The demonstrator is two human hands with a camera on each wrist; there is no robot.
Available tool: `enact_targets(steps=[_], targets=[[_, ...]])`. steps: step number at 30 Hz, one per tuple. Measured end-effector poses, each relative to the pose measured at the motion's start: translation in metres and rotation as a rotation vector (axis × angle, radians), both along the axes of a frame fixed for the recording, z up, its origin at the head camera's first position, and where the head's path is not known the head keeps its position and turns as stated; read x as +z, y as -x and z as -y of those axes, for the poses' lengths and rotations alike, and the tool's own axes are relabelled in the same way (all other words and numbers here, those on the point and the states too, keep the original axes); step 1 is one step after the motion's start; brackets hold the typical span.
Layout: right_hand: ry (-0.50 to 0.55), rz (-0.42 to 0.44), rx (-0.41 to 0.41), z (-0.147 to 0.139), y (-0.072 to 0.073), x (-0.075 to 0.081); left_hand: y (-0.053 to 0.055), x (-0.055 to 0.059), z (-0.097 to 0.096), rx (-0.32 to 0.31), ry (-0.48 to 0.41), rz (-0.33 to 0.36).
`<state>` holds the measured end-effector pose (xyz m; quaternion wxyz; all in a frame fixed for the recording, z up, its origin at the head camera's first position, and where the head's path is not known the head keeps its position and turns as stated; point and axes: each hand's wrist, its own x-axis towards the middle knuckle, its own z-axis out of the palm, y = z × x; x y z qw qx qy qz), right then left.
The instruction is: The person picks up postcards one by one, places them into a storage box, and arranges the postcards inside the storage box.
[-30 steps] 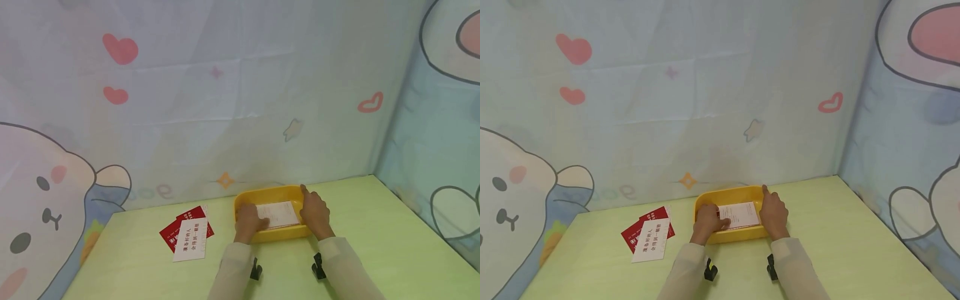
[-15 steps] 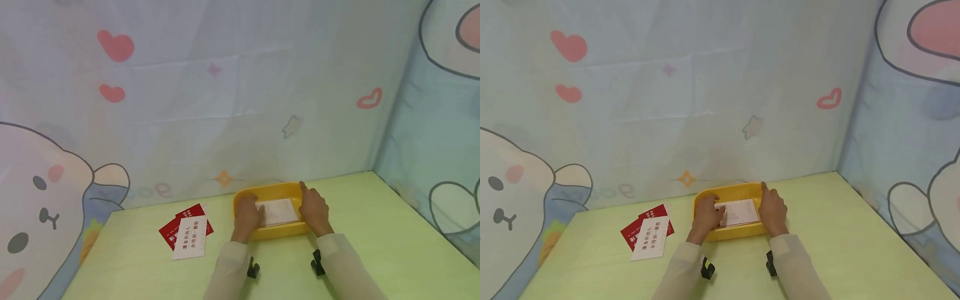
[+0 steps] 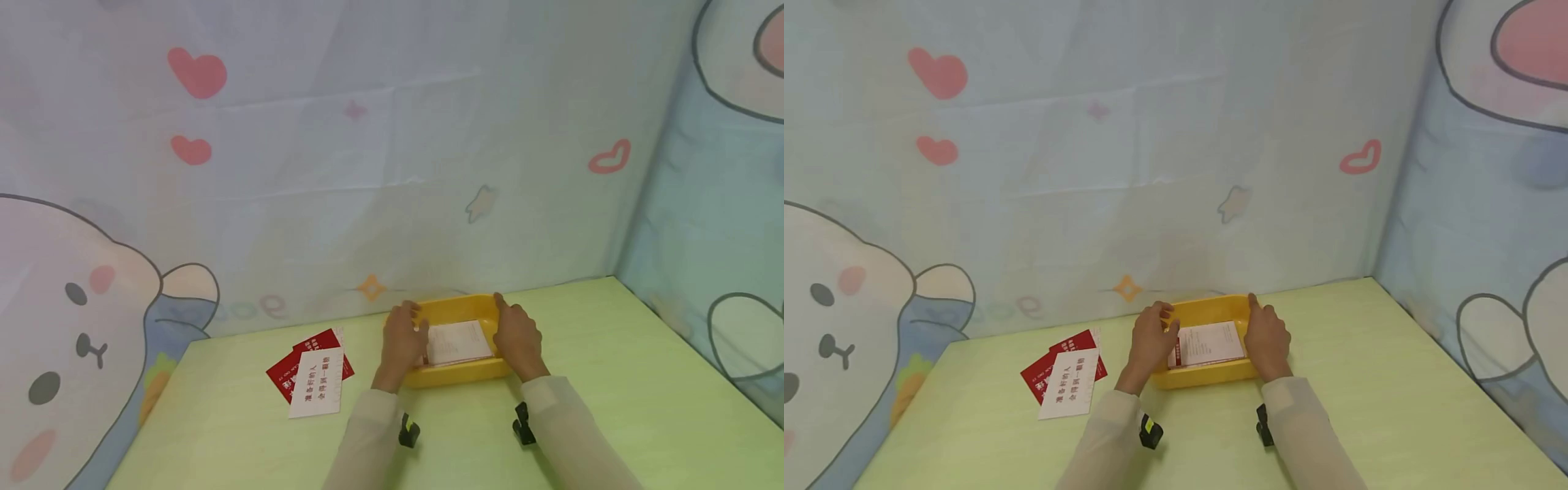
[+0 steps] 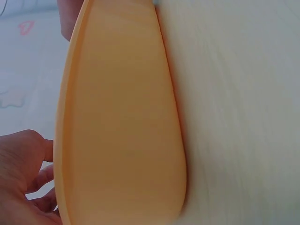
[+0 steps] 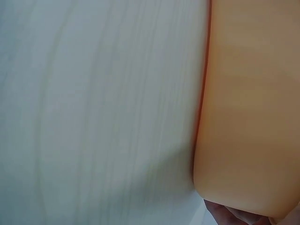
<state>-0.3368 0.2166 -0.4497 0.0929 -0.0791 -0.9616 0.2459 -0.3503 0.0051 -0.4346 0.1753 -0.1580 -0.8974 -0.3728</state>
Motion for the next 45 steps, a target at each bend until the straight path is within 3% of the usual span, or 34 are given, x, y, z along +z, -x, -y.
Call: enact_targets(steps=[4, 9, 17, 28, 38, 45], targets=[[0.003, 0.006, 0.003, -0.003, 0.000, -0.001, 0.002, 0.001, 0.005, 0.013, 0.007, -0.057], [0.003, -0.003, -0.002, -0.004, 0.000, -0.003, 0.006, 0.007, 0.016, 0.032, 0.013, -0.068], [0.006, 0.007, 0.001, -0.007, -0.001, 0.000, 0.012, 0.012, 0.040, 0.101, -0.069, 0.001], [-0.009, 0.020, -0.009, -0.006, 0.001, -0.002, 0.019, -0.007, 0.082, 0.137, -0.085, 0.009], [-0.018, 0.022, -0.013, -0.004, 0.001, -0.003, 0.020, -0.011, 0.114, 0.179, 0.023, 0.185], [-0.015, 0.040, -0.030, -0.006, 0.000, 0.000, 0.026, -0.015, 0.131, 0.222, 0.191, 0.241]])
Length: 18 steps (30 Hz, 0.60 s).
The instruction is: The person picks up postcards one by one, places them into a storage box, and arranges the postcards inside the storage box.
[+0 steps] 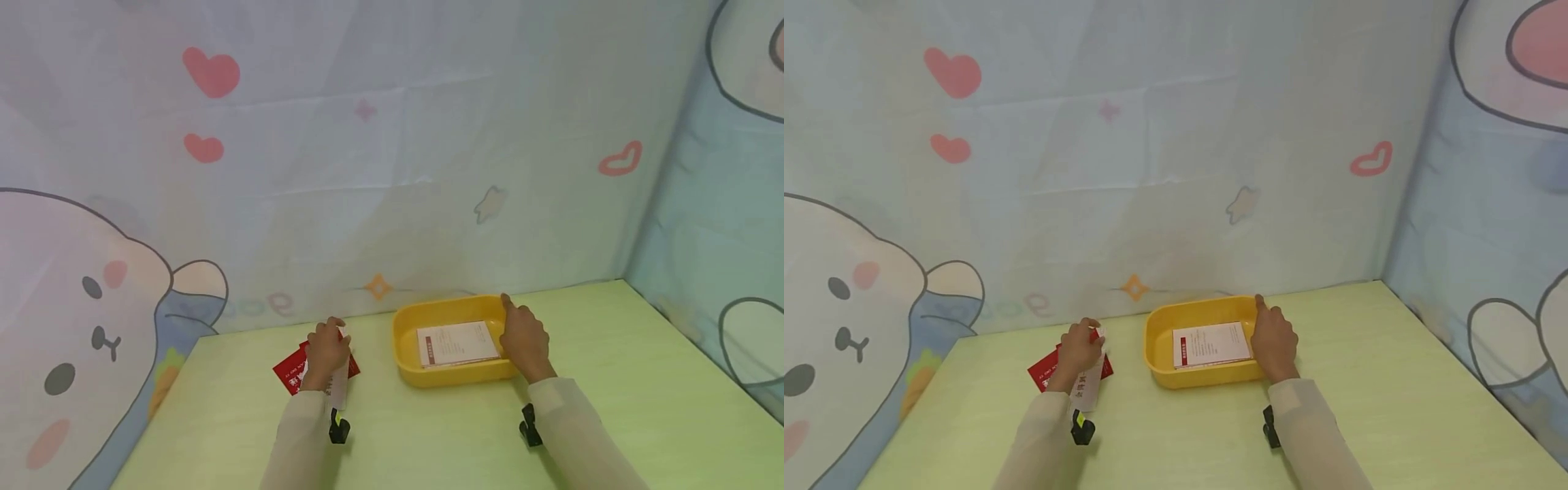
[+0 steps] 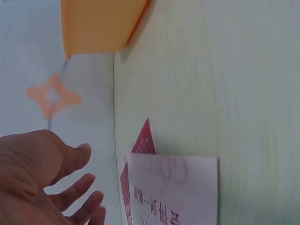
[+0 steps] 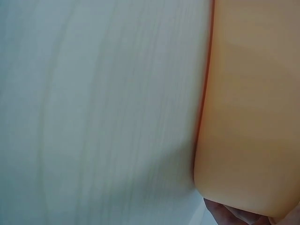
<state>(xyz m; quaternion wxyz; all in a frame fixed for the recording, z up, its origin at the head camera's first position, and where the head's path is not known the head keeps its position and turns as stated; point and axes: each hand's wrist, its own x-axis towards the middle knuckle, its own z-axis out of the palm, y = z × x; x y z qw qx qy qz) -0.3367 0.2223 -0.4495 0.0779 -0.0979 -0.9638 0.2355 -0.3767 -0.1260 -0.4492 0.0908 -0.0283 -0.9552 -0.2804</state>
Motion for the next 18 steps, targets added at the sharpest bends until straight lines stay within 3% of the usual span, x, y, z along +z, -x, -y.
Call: enact_targets(steps=[9, 14, 18], targets=[[-0.017, -0.001, 0.003, -0.001, 0.000, 0.003, -0.001, -0.007, 0.016, 0.012, -0.012, 0.087], [-0.015, -0.010, 0.006, 0.000, 0.000, 0.002, -0.005, -0.003, 0.021, -0.009, 0.005, 0.088], [-0.009, -0.010, 0.003, 0.000, 0.000, 0.000, -0.009, 0.000, 0.023, -0.012, 0.024, 0.132]])
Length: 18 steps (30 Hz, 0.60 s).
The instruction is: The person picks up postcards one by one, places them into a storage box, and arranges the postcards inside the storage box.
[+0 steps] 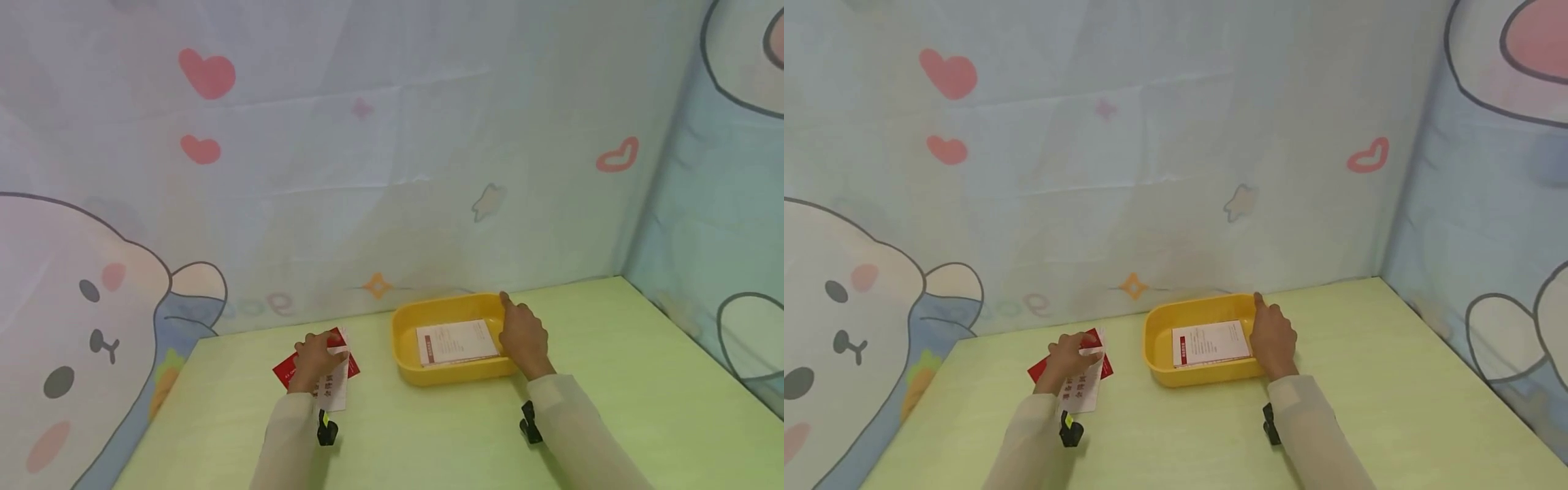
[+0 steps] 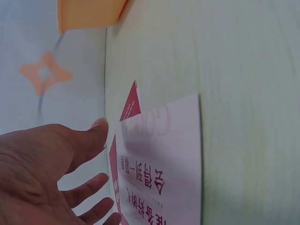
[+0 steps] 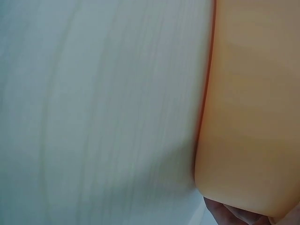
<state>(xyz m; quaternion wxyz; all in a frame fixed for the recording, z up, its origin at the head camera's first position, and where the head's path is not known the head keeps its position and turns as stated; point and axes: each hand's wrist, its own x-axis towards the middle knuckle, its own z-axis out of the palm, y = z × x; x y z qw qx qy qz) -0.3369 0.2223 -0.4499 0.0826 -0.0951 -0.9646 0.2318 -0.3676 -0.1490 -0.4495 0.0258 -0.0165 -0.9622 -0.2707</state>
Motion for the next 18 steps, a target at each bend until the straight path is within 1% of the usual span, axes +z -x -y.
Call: enact_targets(steps=[4, 7, 14, 16, 18], targets=[[-0.005, 0.003, -0.003, -0.001, 0.001, -0.001, -0.002, 0.001, 0.000, -0.009, 0.017, 0.035], [-0.004, 0.000, 0.002, -0.001, 0.001, -0.002, -0.004, 0.003, 0.001, -0.028, 0.030, 0.052], [0.002, -0.007, 0.001, -0.001, 0.000, -0.002, -0.007, 0.012, 0.004, -0.088, 0.115, 0.133], [-0.002, -0.008, -0.001, -0.001, 0.000, -0.002, -0.006, 0.012, 0.005, -0.088, 0.124, 0.143], [-0.007, -0.006, -0.004, -0.001, 0.000, -0.001, -0.005, 0.010, 0.006, -0.069, 0.122, 0.144]])
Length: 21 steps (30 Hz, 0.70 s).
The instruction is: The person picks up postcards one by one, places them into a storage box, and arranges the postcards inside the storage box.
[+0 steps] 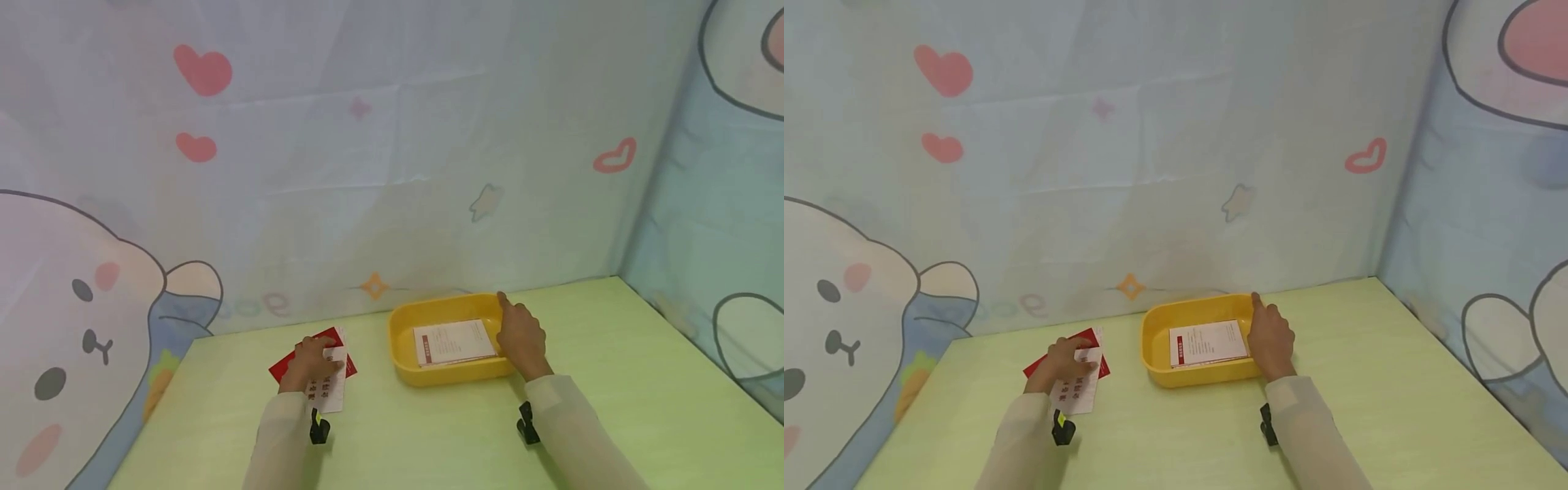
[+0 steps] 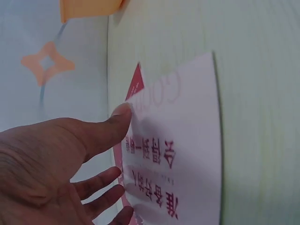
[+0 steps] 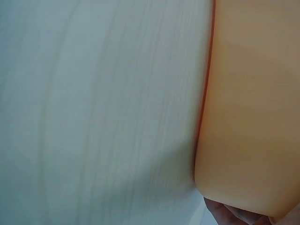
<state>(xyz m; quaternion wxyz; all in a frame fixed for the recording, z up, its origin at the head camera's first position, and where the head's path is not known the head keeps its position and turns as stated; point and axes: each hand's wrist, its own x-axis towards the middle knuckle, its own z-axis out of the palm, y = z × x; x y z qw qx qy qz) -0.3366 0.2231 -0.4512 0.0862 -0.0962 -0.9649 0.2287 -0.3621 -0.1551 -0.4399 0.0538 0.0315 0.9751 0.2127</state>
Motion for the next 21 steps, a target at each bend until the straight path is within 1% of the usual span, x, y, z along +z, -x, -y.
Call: enact_targets(steps=[4, 6, 14, 21], targets=[[0.005, 0.000, -0.002, -0.0004, -0.0004, 0.0006, 0.0035, -0.0058, 0.0014, 0.066, -0.036, -0.021], [0.008, 0.001, 0.000, -0.0004, -0.0012, 0.0009, 0.0037, -0.0067, 0.0018, 0.085, -0.060, -0.036], [0.010, 0.005, 0.006, -0.0002, -0.0027, 0.0031, -0.0013, -0.0050, 0.0030, 0.103, -0.085, -0.080], [0.008, -0.003, 0.010, -0.0007, -0.0019, 0.0020, 0.0015, -0.0094, 0.0030, 0.117, -0.089, -0.090]])
